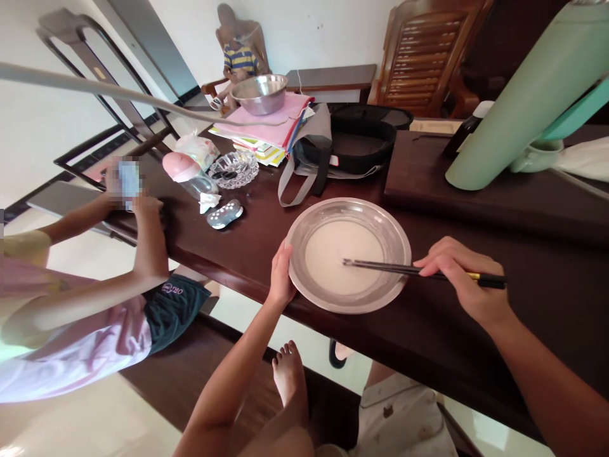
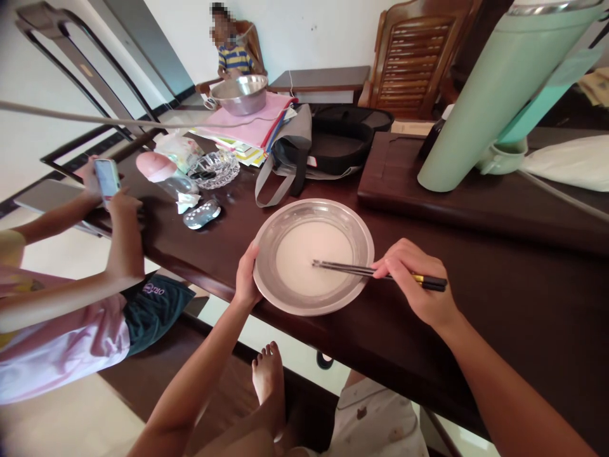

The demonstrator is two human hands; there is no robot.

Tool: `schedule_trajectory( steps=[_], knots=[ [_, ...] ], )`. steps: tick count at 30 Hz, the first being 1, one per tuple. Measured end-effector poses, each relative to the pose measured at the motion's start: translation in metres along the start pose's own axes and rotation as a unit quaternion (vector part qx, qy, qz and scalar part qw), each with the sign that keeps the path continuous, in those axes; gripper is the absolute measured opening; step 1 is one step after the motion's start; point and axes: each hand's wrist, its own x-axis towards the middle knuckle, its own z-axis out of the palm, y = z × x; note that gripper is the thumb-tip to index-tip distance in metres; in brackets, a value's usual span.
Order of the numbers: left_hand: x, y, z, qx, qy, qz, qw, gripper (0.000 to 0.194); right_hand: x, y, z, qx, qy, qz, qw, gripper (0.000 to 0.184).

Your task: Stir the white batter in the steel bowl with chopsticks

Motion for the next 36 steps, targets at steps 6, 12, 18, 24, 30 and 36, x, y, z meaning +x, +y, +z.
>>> schedule_trajectory(
  steps=[6,12,18,24,30,36],
  knots=[
    [-0.0002,0.0004,0.0000,-0.007,-0.007,-0.002,1.000,0.046,0.0012,-0.0023,0.0018,-0.032,-0.024,-0.004,0.999,0.021],
    [-0.0011,0.0022,0.0014,-0.011,-0.008,0.003,1.000,0.043,0.0001,-0.0027,0.0014,0.014,-0.045,-0.007,0.999,0.025],
    [-0.0017,0.0032,0.0014,-0.004,-0.009,-0.002,1.000,0.045,0.0012,-0.0014,0.0012,-0.016,0.014,0.007,1.000,0.026],
    [-0.0009,0.0014,0.0012,-0.020,-0.011,-0.001,1.000,0.043,0.0007,-0.0034,0.0019,-0.021,-0.050,-0.017,0.998,0.023],
    [-0.0019,0.0043,0.0037,-0.023,-0.012,-0.007,1.000,0.041,0.0007,-0.0020,0.0015,-0.002,-0.027,-0.011,1.000,0.027],
    [-0.0022,0.0039,0.0034,-0.004,-0.004,-0.007,1.000,0.046,0.0001,-0.0005,0.0018,-0.020,0.005,0.008,1.000,0.025]
  ],
)
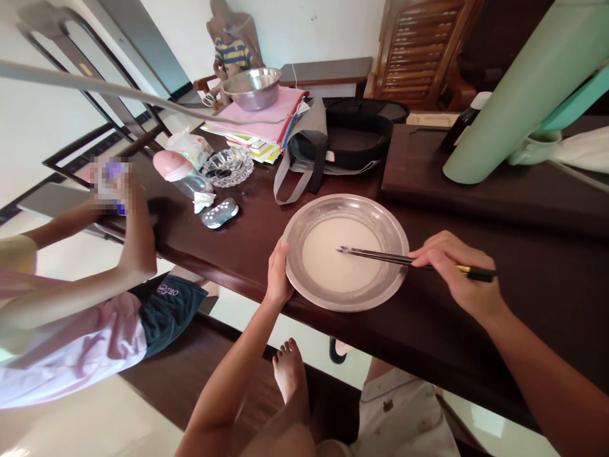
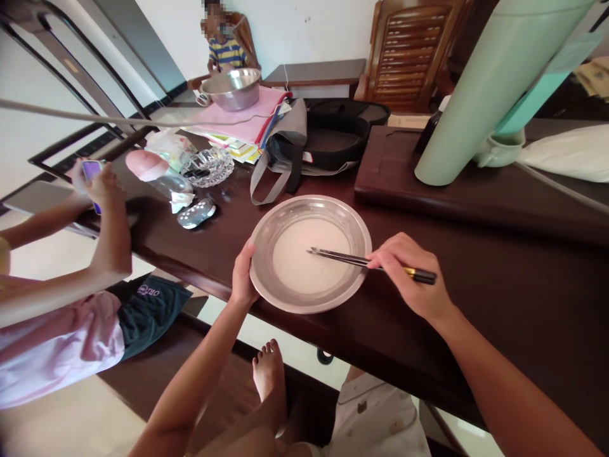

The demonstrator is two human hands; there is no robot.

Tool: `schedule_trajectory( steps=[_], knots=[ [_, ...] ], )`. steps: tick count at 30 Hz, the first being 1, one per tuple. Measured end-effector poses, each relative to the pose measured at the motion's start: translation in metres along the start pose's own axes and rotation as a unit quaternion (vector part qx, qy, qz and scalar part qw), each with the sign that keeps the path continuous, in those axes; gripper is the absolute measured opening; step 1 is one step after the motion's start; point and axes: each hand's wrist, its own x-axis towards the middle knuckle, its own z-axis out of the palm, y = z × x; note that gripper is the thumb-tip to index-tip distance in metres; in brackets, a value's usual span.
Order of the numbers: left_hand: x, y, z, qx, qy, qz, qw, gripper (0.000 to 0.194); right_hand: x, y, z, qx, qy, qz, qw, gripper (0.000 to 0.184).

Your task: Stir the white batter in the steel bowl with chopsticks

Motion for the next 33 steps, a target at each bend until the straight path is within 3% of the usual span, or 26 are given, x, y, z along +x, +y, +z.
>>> schedule_trajectory(
  steps=[2,6,11,16,21,25,30,33],
  knots=[
    [0.0002,-0.0008,-0.0001,-0.001,-0.002,-0.001,1.000,0.046,-0.0005,0.0003,-0.0003,0.026,0.007,0.002,1.000,0.028],
    [0.0008,-0.0017,-0.0004,-0.008,-0.002,-0.002,1.000,0.046,-0.0003,-0.0012,0.0012,0.006,-0.062,-0.020,0.998,0.022],
    [0.0007,-0.0009,-0.0005,-0.002,-0.003,0.002,1.000,0.045,-0.0009,-0.0003,0.0008,0.027,0.018,0.010,0.999,0.029],
    [0.0005,-0.0004,0.0000,-0.008,-0.003,0.002,1.000,0.044,-0.0011,-0.0004,0.0018,0.000,-0.054,-0.015,0.998,0.021],
    [0.0010,-0.0013,-0.0009,-0.010,-0.006,0.000,1.000,0.045,-0.0012,0.0021,-0.0001,0.041,0.034,-0.002,0.999,0.030],
    [0.0008,-0.0003,-0.0002,0.001,0.003,0.002,1.000,0.047,-0.0004,-0.0012,0.0012,0.015,-0.058,-0.018,0.998,0.024],
    [0.0007,0.0000,0.0005,-0.010,-0.007,-0.002,1.000,0.045,-0.0014,0.0010,-0.0005,0.030,0.031,0.013,0.999,0.030],
    [0.0008,-0.0006,-0.0003,-0.015,-0.011,0.000,1.000,0.043,-0.0012,0.0006,-0.0002,0.040,-0.025,-0.005,0.999,0.029]
  ],
)
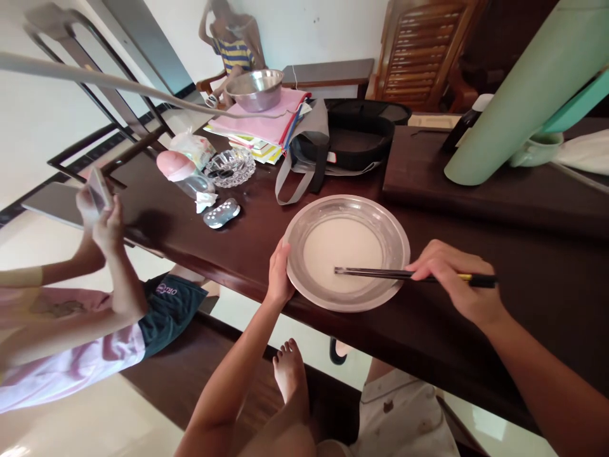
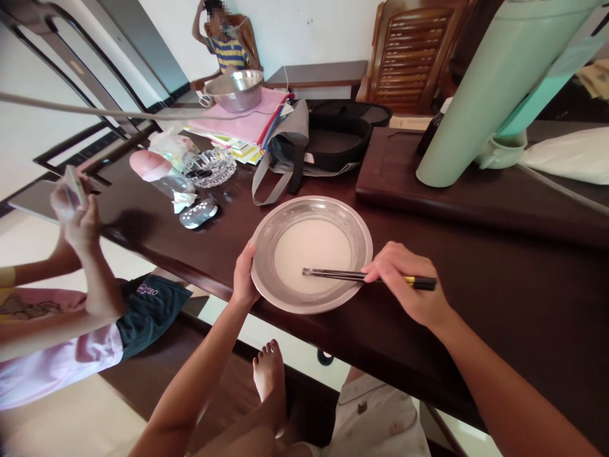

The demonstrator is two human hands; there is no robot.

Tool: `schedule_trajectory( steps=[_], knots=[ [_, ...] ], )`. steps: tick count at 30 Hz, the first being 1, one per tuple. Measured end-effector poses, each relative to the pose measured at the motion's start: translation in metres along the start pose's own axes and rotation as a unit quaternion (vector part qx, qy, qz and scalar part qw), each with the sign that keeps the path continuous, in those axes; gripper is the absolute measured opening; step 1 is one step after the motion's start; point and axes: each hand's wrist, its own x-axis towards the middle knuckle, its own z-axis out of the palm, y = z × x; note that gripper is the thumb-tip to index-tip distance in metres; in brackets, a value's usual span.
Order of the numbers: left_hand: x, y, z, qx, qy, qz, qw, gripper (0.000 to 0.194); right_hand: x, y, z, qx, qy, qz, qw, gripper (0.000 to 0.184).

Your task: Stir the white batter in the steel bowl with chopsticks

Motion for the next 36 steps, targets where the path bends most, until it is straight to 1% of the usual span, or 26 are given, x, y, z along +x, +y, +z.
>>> schedule_trajectory(
  steps=[1,2,3,4,6,7,9,11,12,13,15,16,17,18,20,21,22,23,25,26,28,30,31,33,35,36],
  knots=[
    [0.0000,-0.0003,-0.0004,0.001,0.002,0.001,1.000,0.043,0.0003,-0.0005,0.0004,-0.015,-0.021,-0.006,1.000,0.026],
    [0.0001,-0.0007,-0.0008,0.004,0.005,0.001,1.000,0.043,0.0007,-0.0009,0.0007,-0.033,-0.027,-0.008,0.999,0.024],
    [0.0001,-0.0010,-0.0011,0.007,0.007,0.001,1.000,0.043,0.0008,-0.0010,0.0007,-0.046,-0.017,-0.005,0.999,0.023],
    [0.0001,-0.0013,-0.0014,0.010,0.009,0.000,1.000,0.044,0.0008,-0.0008,0.0004,-0.050,0.007,0.002,0.999,0.024],
    [0.0001,-0.0014,-0.0017,0.012,0.006,-0.001,1.000,0.045,0.0003,0.0001,-0.0004,-0.029,0.056,0.015,0.998,0.028],
    [0.0001,-0.0013,-0.0016,0.013,0.003,0.000,1.000,0.045,0.0000,0.0003,-0.0007,-0.011,0.061,0.017,0.998,0.030],
    [0.0000,-0.0006,-0.0011,0.018,0.001,0.004,1.000,0.045,-0.0002,0.0001,-0.0004,0.007,0.023,0.008,1.000,0.030],
    [-0.0002,0.0003,-0.0003,0.023,0.007,0.009,1.000,0.045,-0.0001,-0.0005,0.0002,-0.015,-0.025,-0.001,1.000,0.025],
    [-0.0002,0.0007,0.0000,0.024,0.009,0.010,1.000,0.045,-0.0001,-0.0005,0.0003,-0.032,-0.030,-0.001,0.999,0.023],
    [-0.0003,0.0010,0.0003,0.024,0.009,0.010,1.000,0.045,-0.0002,-0.0002,0.0000,-0.044,-0.018,0.003,0.999,0.023],
    [-0.0002,0.0011,0.0005,0.023,0.006,0.009,1.000,0.045,-0.0008,0.0011,-0.0010,-0.036,0.029,0.014,0.999,0.026],
    [-0.0002,0.0010,0.0004,0.023,0.004,0.008,1.000,0.045,-0.0010,0.0016,-0.0013,-0.020,0.042,0.018,0.999,0.028],
    [-0.0001,0.0008,0.0003,0.023,0.003,0.008,1.000,0.044,-0.0012,0.0018,-0.0014,-0.003,0.040,0.017,0.999,0.030],
    [0.0000,0.0005,0.0002,0.023,0.005,0.008,1.000,0.044,-0.0012,0.0016,-0.0011,0.008,0.024,0.012,1.000,0.031],
    [0.0002,0.0002,0.0001,0.023,0.011,0.011,1.000,0.042,-0.0007,0.0005,0.0002,-0.007,-0.025,-0.005,1.000,0.027],
    [0.0002,0.0001,0.0001,0.023,0.013,0.013,1.000,0.041,-0.0004,-0.0001,0.0007,-0.023,-0.037,-0.011,0.999,0.024],
    [0.0003,0.0001,0.0002,0.023,0.014,0.014,1.000,0.041,-0.0001,-0.0004,0.0009,-0.037,-0.033,-0.013,0.999,0.022],
    [0.0003,0.0002,0.0003,0.022,0.012,0.015,1.000,0.041,0.0001,-0.0005,0.0007,-0.044,-0.015,-0.009,0.999,0.022],
    [0.0005,0.0006,0.0005,0.022,0.006,0.014,1.000,0.043,0.0001,-0.0001,-0.0001,-0.029,0.031,0.000,0.999,0.027],
    [0.0006,0.0007,0.0007,0.022,0.003,0.013,1.000,0.043,0.0000,-0.0001,-0.0004,-0.013,0.041,0.003,0.999,0.029],
    [0.0007,0.0010,0.0008,0.020,0.001,0.011,1.000,0.043,0.0000,-0.0005,-0.0002,0.005,0.014,0.002,1.000,0.030],
    [0.0005,0.0010,0.0007,0.016,0.002,0.013,1.000,0.042,0.0003,-0.0012,0.0007,-0.016,-0.030,-0.007,0.999,0.025],
    [0.0003,0.0010,0.0007,0.014,0.002,0.013,1.000,0.042,0.0004,-0.0013,0.0010,-0.034,-0.035,-0.009,0.999,0.023],
    [0.0000,0.0010,0.0005,0.010,0.001,0.011,1.000,0.042,0.0005,-0.0007,0.0008,-0.050,-0.004,-0.007,0.999,0.022],
    [-0.0002,0.0010,0.0003,0.006,-0.002,0.007,1.000,0.043,0.0002,0.0000,0.0000,-0.024,0.040,-0.003,0.999,0.027],
    [-0.0001,0.0009,0.0001,0.004,-0.004,0.006,1.000,0.044,0.0001,0.0000,-0.0001,-0.006,0.044,-0.004,0.999,0.029]
  ],
)
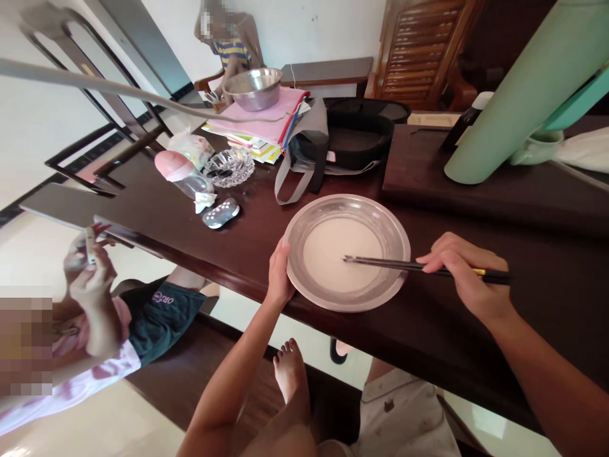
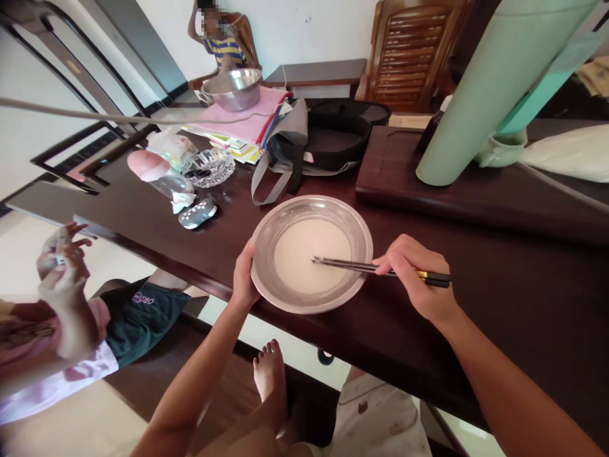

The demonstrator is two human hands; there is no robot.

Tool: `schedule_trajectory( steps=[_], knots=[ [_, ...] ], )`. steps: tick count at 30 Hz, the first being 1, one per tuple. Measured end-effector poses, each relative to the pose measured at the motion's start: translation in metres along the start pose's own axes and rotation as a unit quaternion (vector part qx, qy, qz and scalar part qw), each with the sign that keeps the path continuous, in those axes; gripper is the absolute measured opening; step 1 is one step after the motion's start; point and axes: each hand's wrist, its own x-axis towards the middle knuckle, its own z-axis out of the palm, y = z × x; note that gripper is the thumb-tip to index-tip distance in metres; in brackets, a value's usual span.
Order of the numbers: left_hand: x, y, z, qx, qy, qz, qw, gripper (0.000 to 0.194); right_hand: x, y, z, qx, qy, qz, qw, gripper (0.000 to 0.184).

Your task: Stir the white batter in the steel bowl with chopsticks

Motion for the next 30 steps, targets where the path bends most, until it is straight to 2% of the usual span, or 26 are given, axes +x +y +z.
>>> schedule_trajectory(
  steps=[4,5,9,12,14,17,19,22,24,28,30],
  knots=[
    [0.0006,-0.0008,-0.0007,0.003,-0.001,0.009,1.000,0.042,0.0009,-0.0023,0.0019,-0.012,-0.083,-0.026,0.996,0.024],
    [0.0006,-0.0011,-0.0009,0.005,0.000,0.011,1.000,0.042,0.0012,-0.0024,0.0022,-0.031,-0.083,-0.032,0.996,0.022],
    [0.0003,-0.0016,-0.0012,0.008,0.001,0.008,1.000,0.044,0.0002,0.0007,0.0003,-0.027,-0.010,-0.018,0.999,0.027],
    [0.0001,-0.0013,-0.0009,0.008,0.003,0.007,1.000,0.045,-0.0009,0.0009,0.0001,0.006,-0.042,-0.017,0.999,0.028],
    [0.0003,-0.0014,-0.0007,0.010,0.006,0.008,1.000,0.044,-0.0007,-0.0003,0.0012,-0.017,-0.073,-0.025,0.997,0.024],
    [0.0010,-0.0020,-0.0009,0.009,0.006,0.009,1.000,0.043,0.0000,-0.0006,0.0016,-0.051,-0.026,-0.011,0.998,0.023],
    [0.0011,-0.0025,-0.0012,0.004,0.001,0.010,1.000,0.043,-0.0001,0.0000,0.0011,-0.026,0.007,0.004,1.000,0.028],
    [0.0008,-0.0028,-0.0017,0.003,0.000,0.009,1.000,0.043,-0.0002,-0.0002,0.0012,0.001,-0.041,-0.009,0.999,0.028],
    [0.0005,-0.0029,-0.0020,0.007,0.004,0.008,1.000,0.043,0.0000,-0.0004,0.0014,-0.025,-0.071,-0.024,0.997,0.023],
    [0.0003,-0.0030,-0.0021,0.006,0.001,0.008,1.000,0.043,-0.0001,0.0012,0.0001,-0.035,0.001,-0.015,0.999,0.027],
    [0.0005,-0.0028,-0.0019,0.007,-0.002,0.009,1.000,0.042,-0.0003,0.0010,0.0003,-0.007,0.003,-0.017,1.000,0.030]
  ],
)
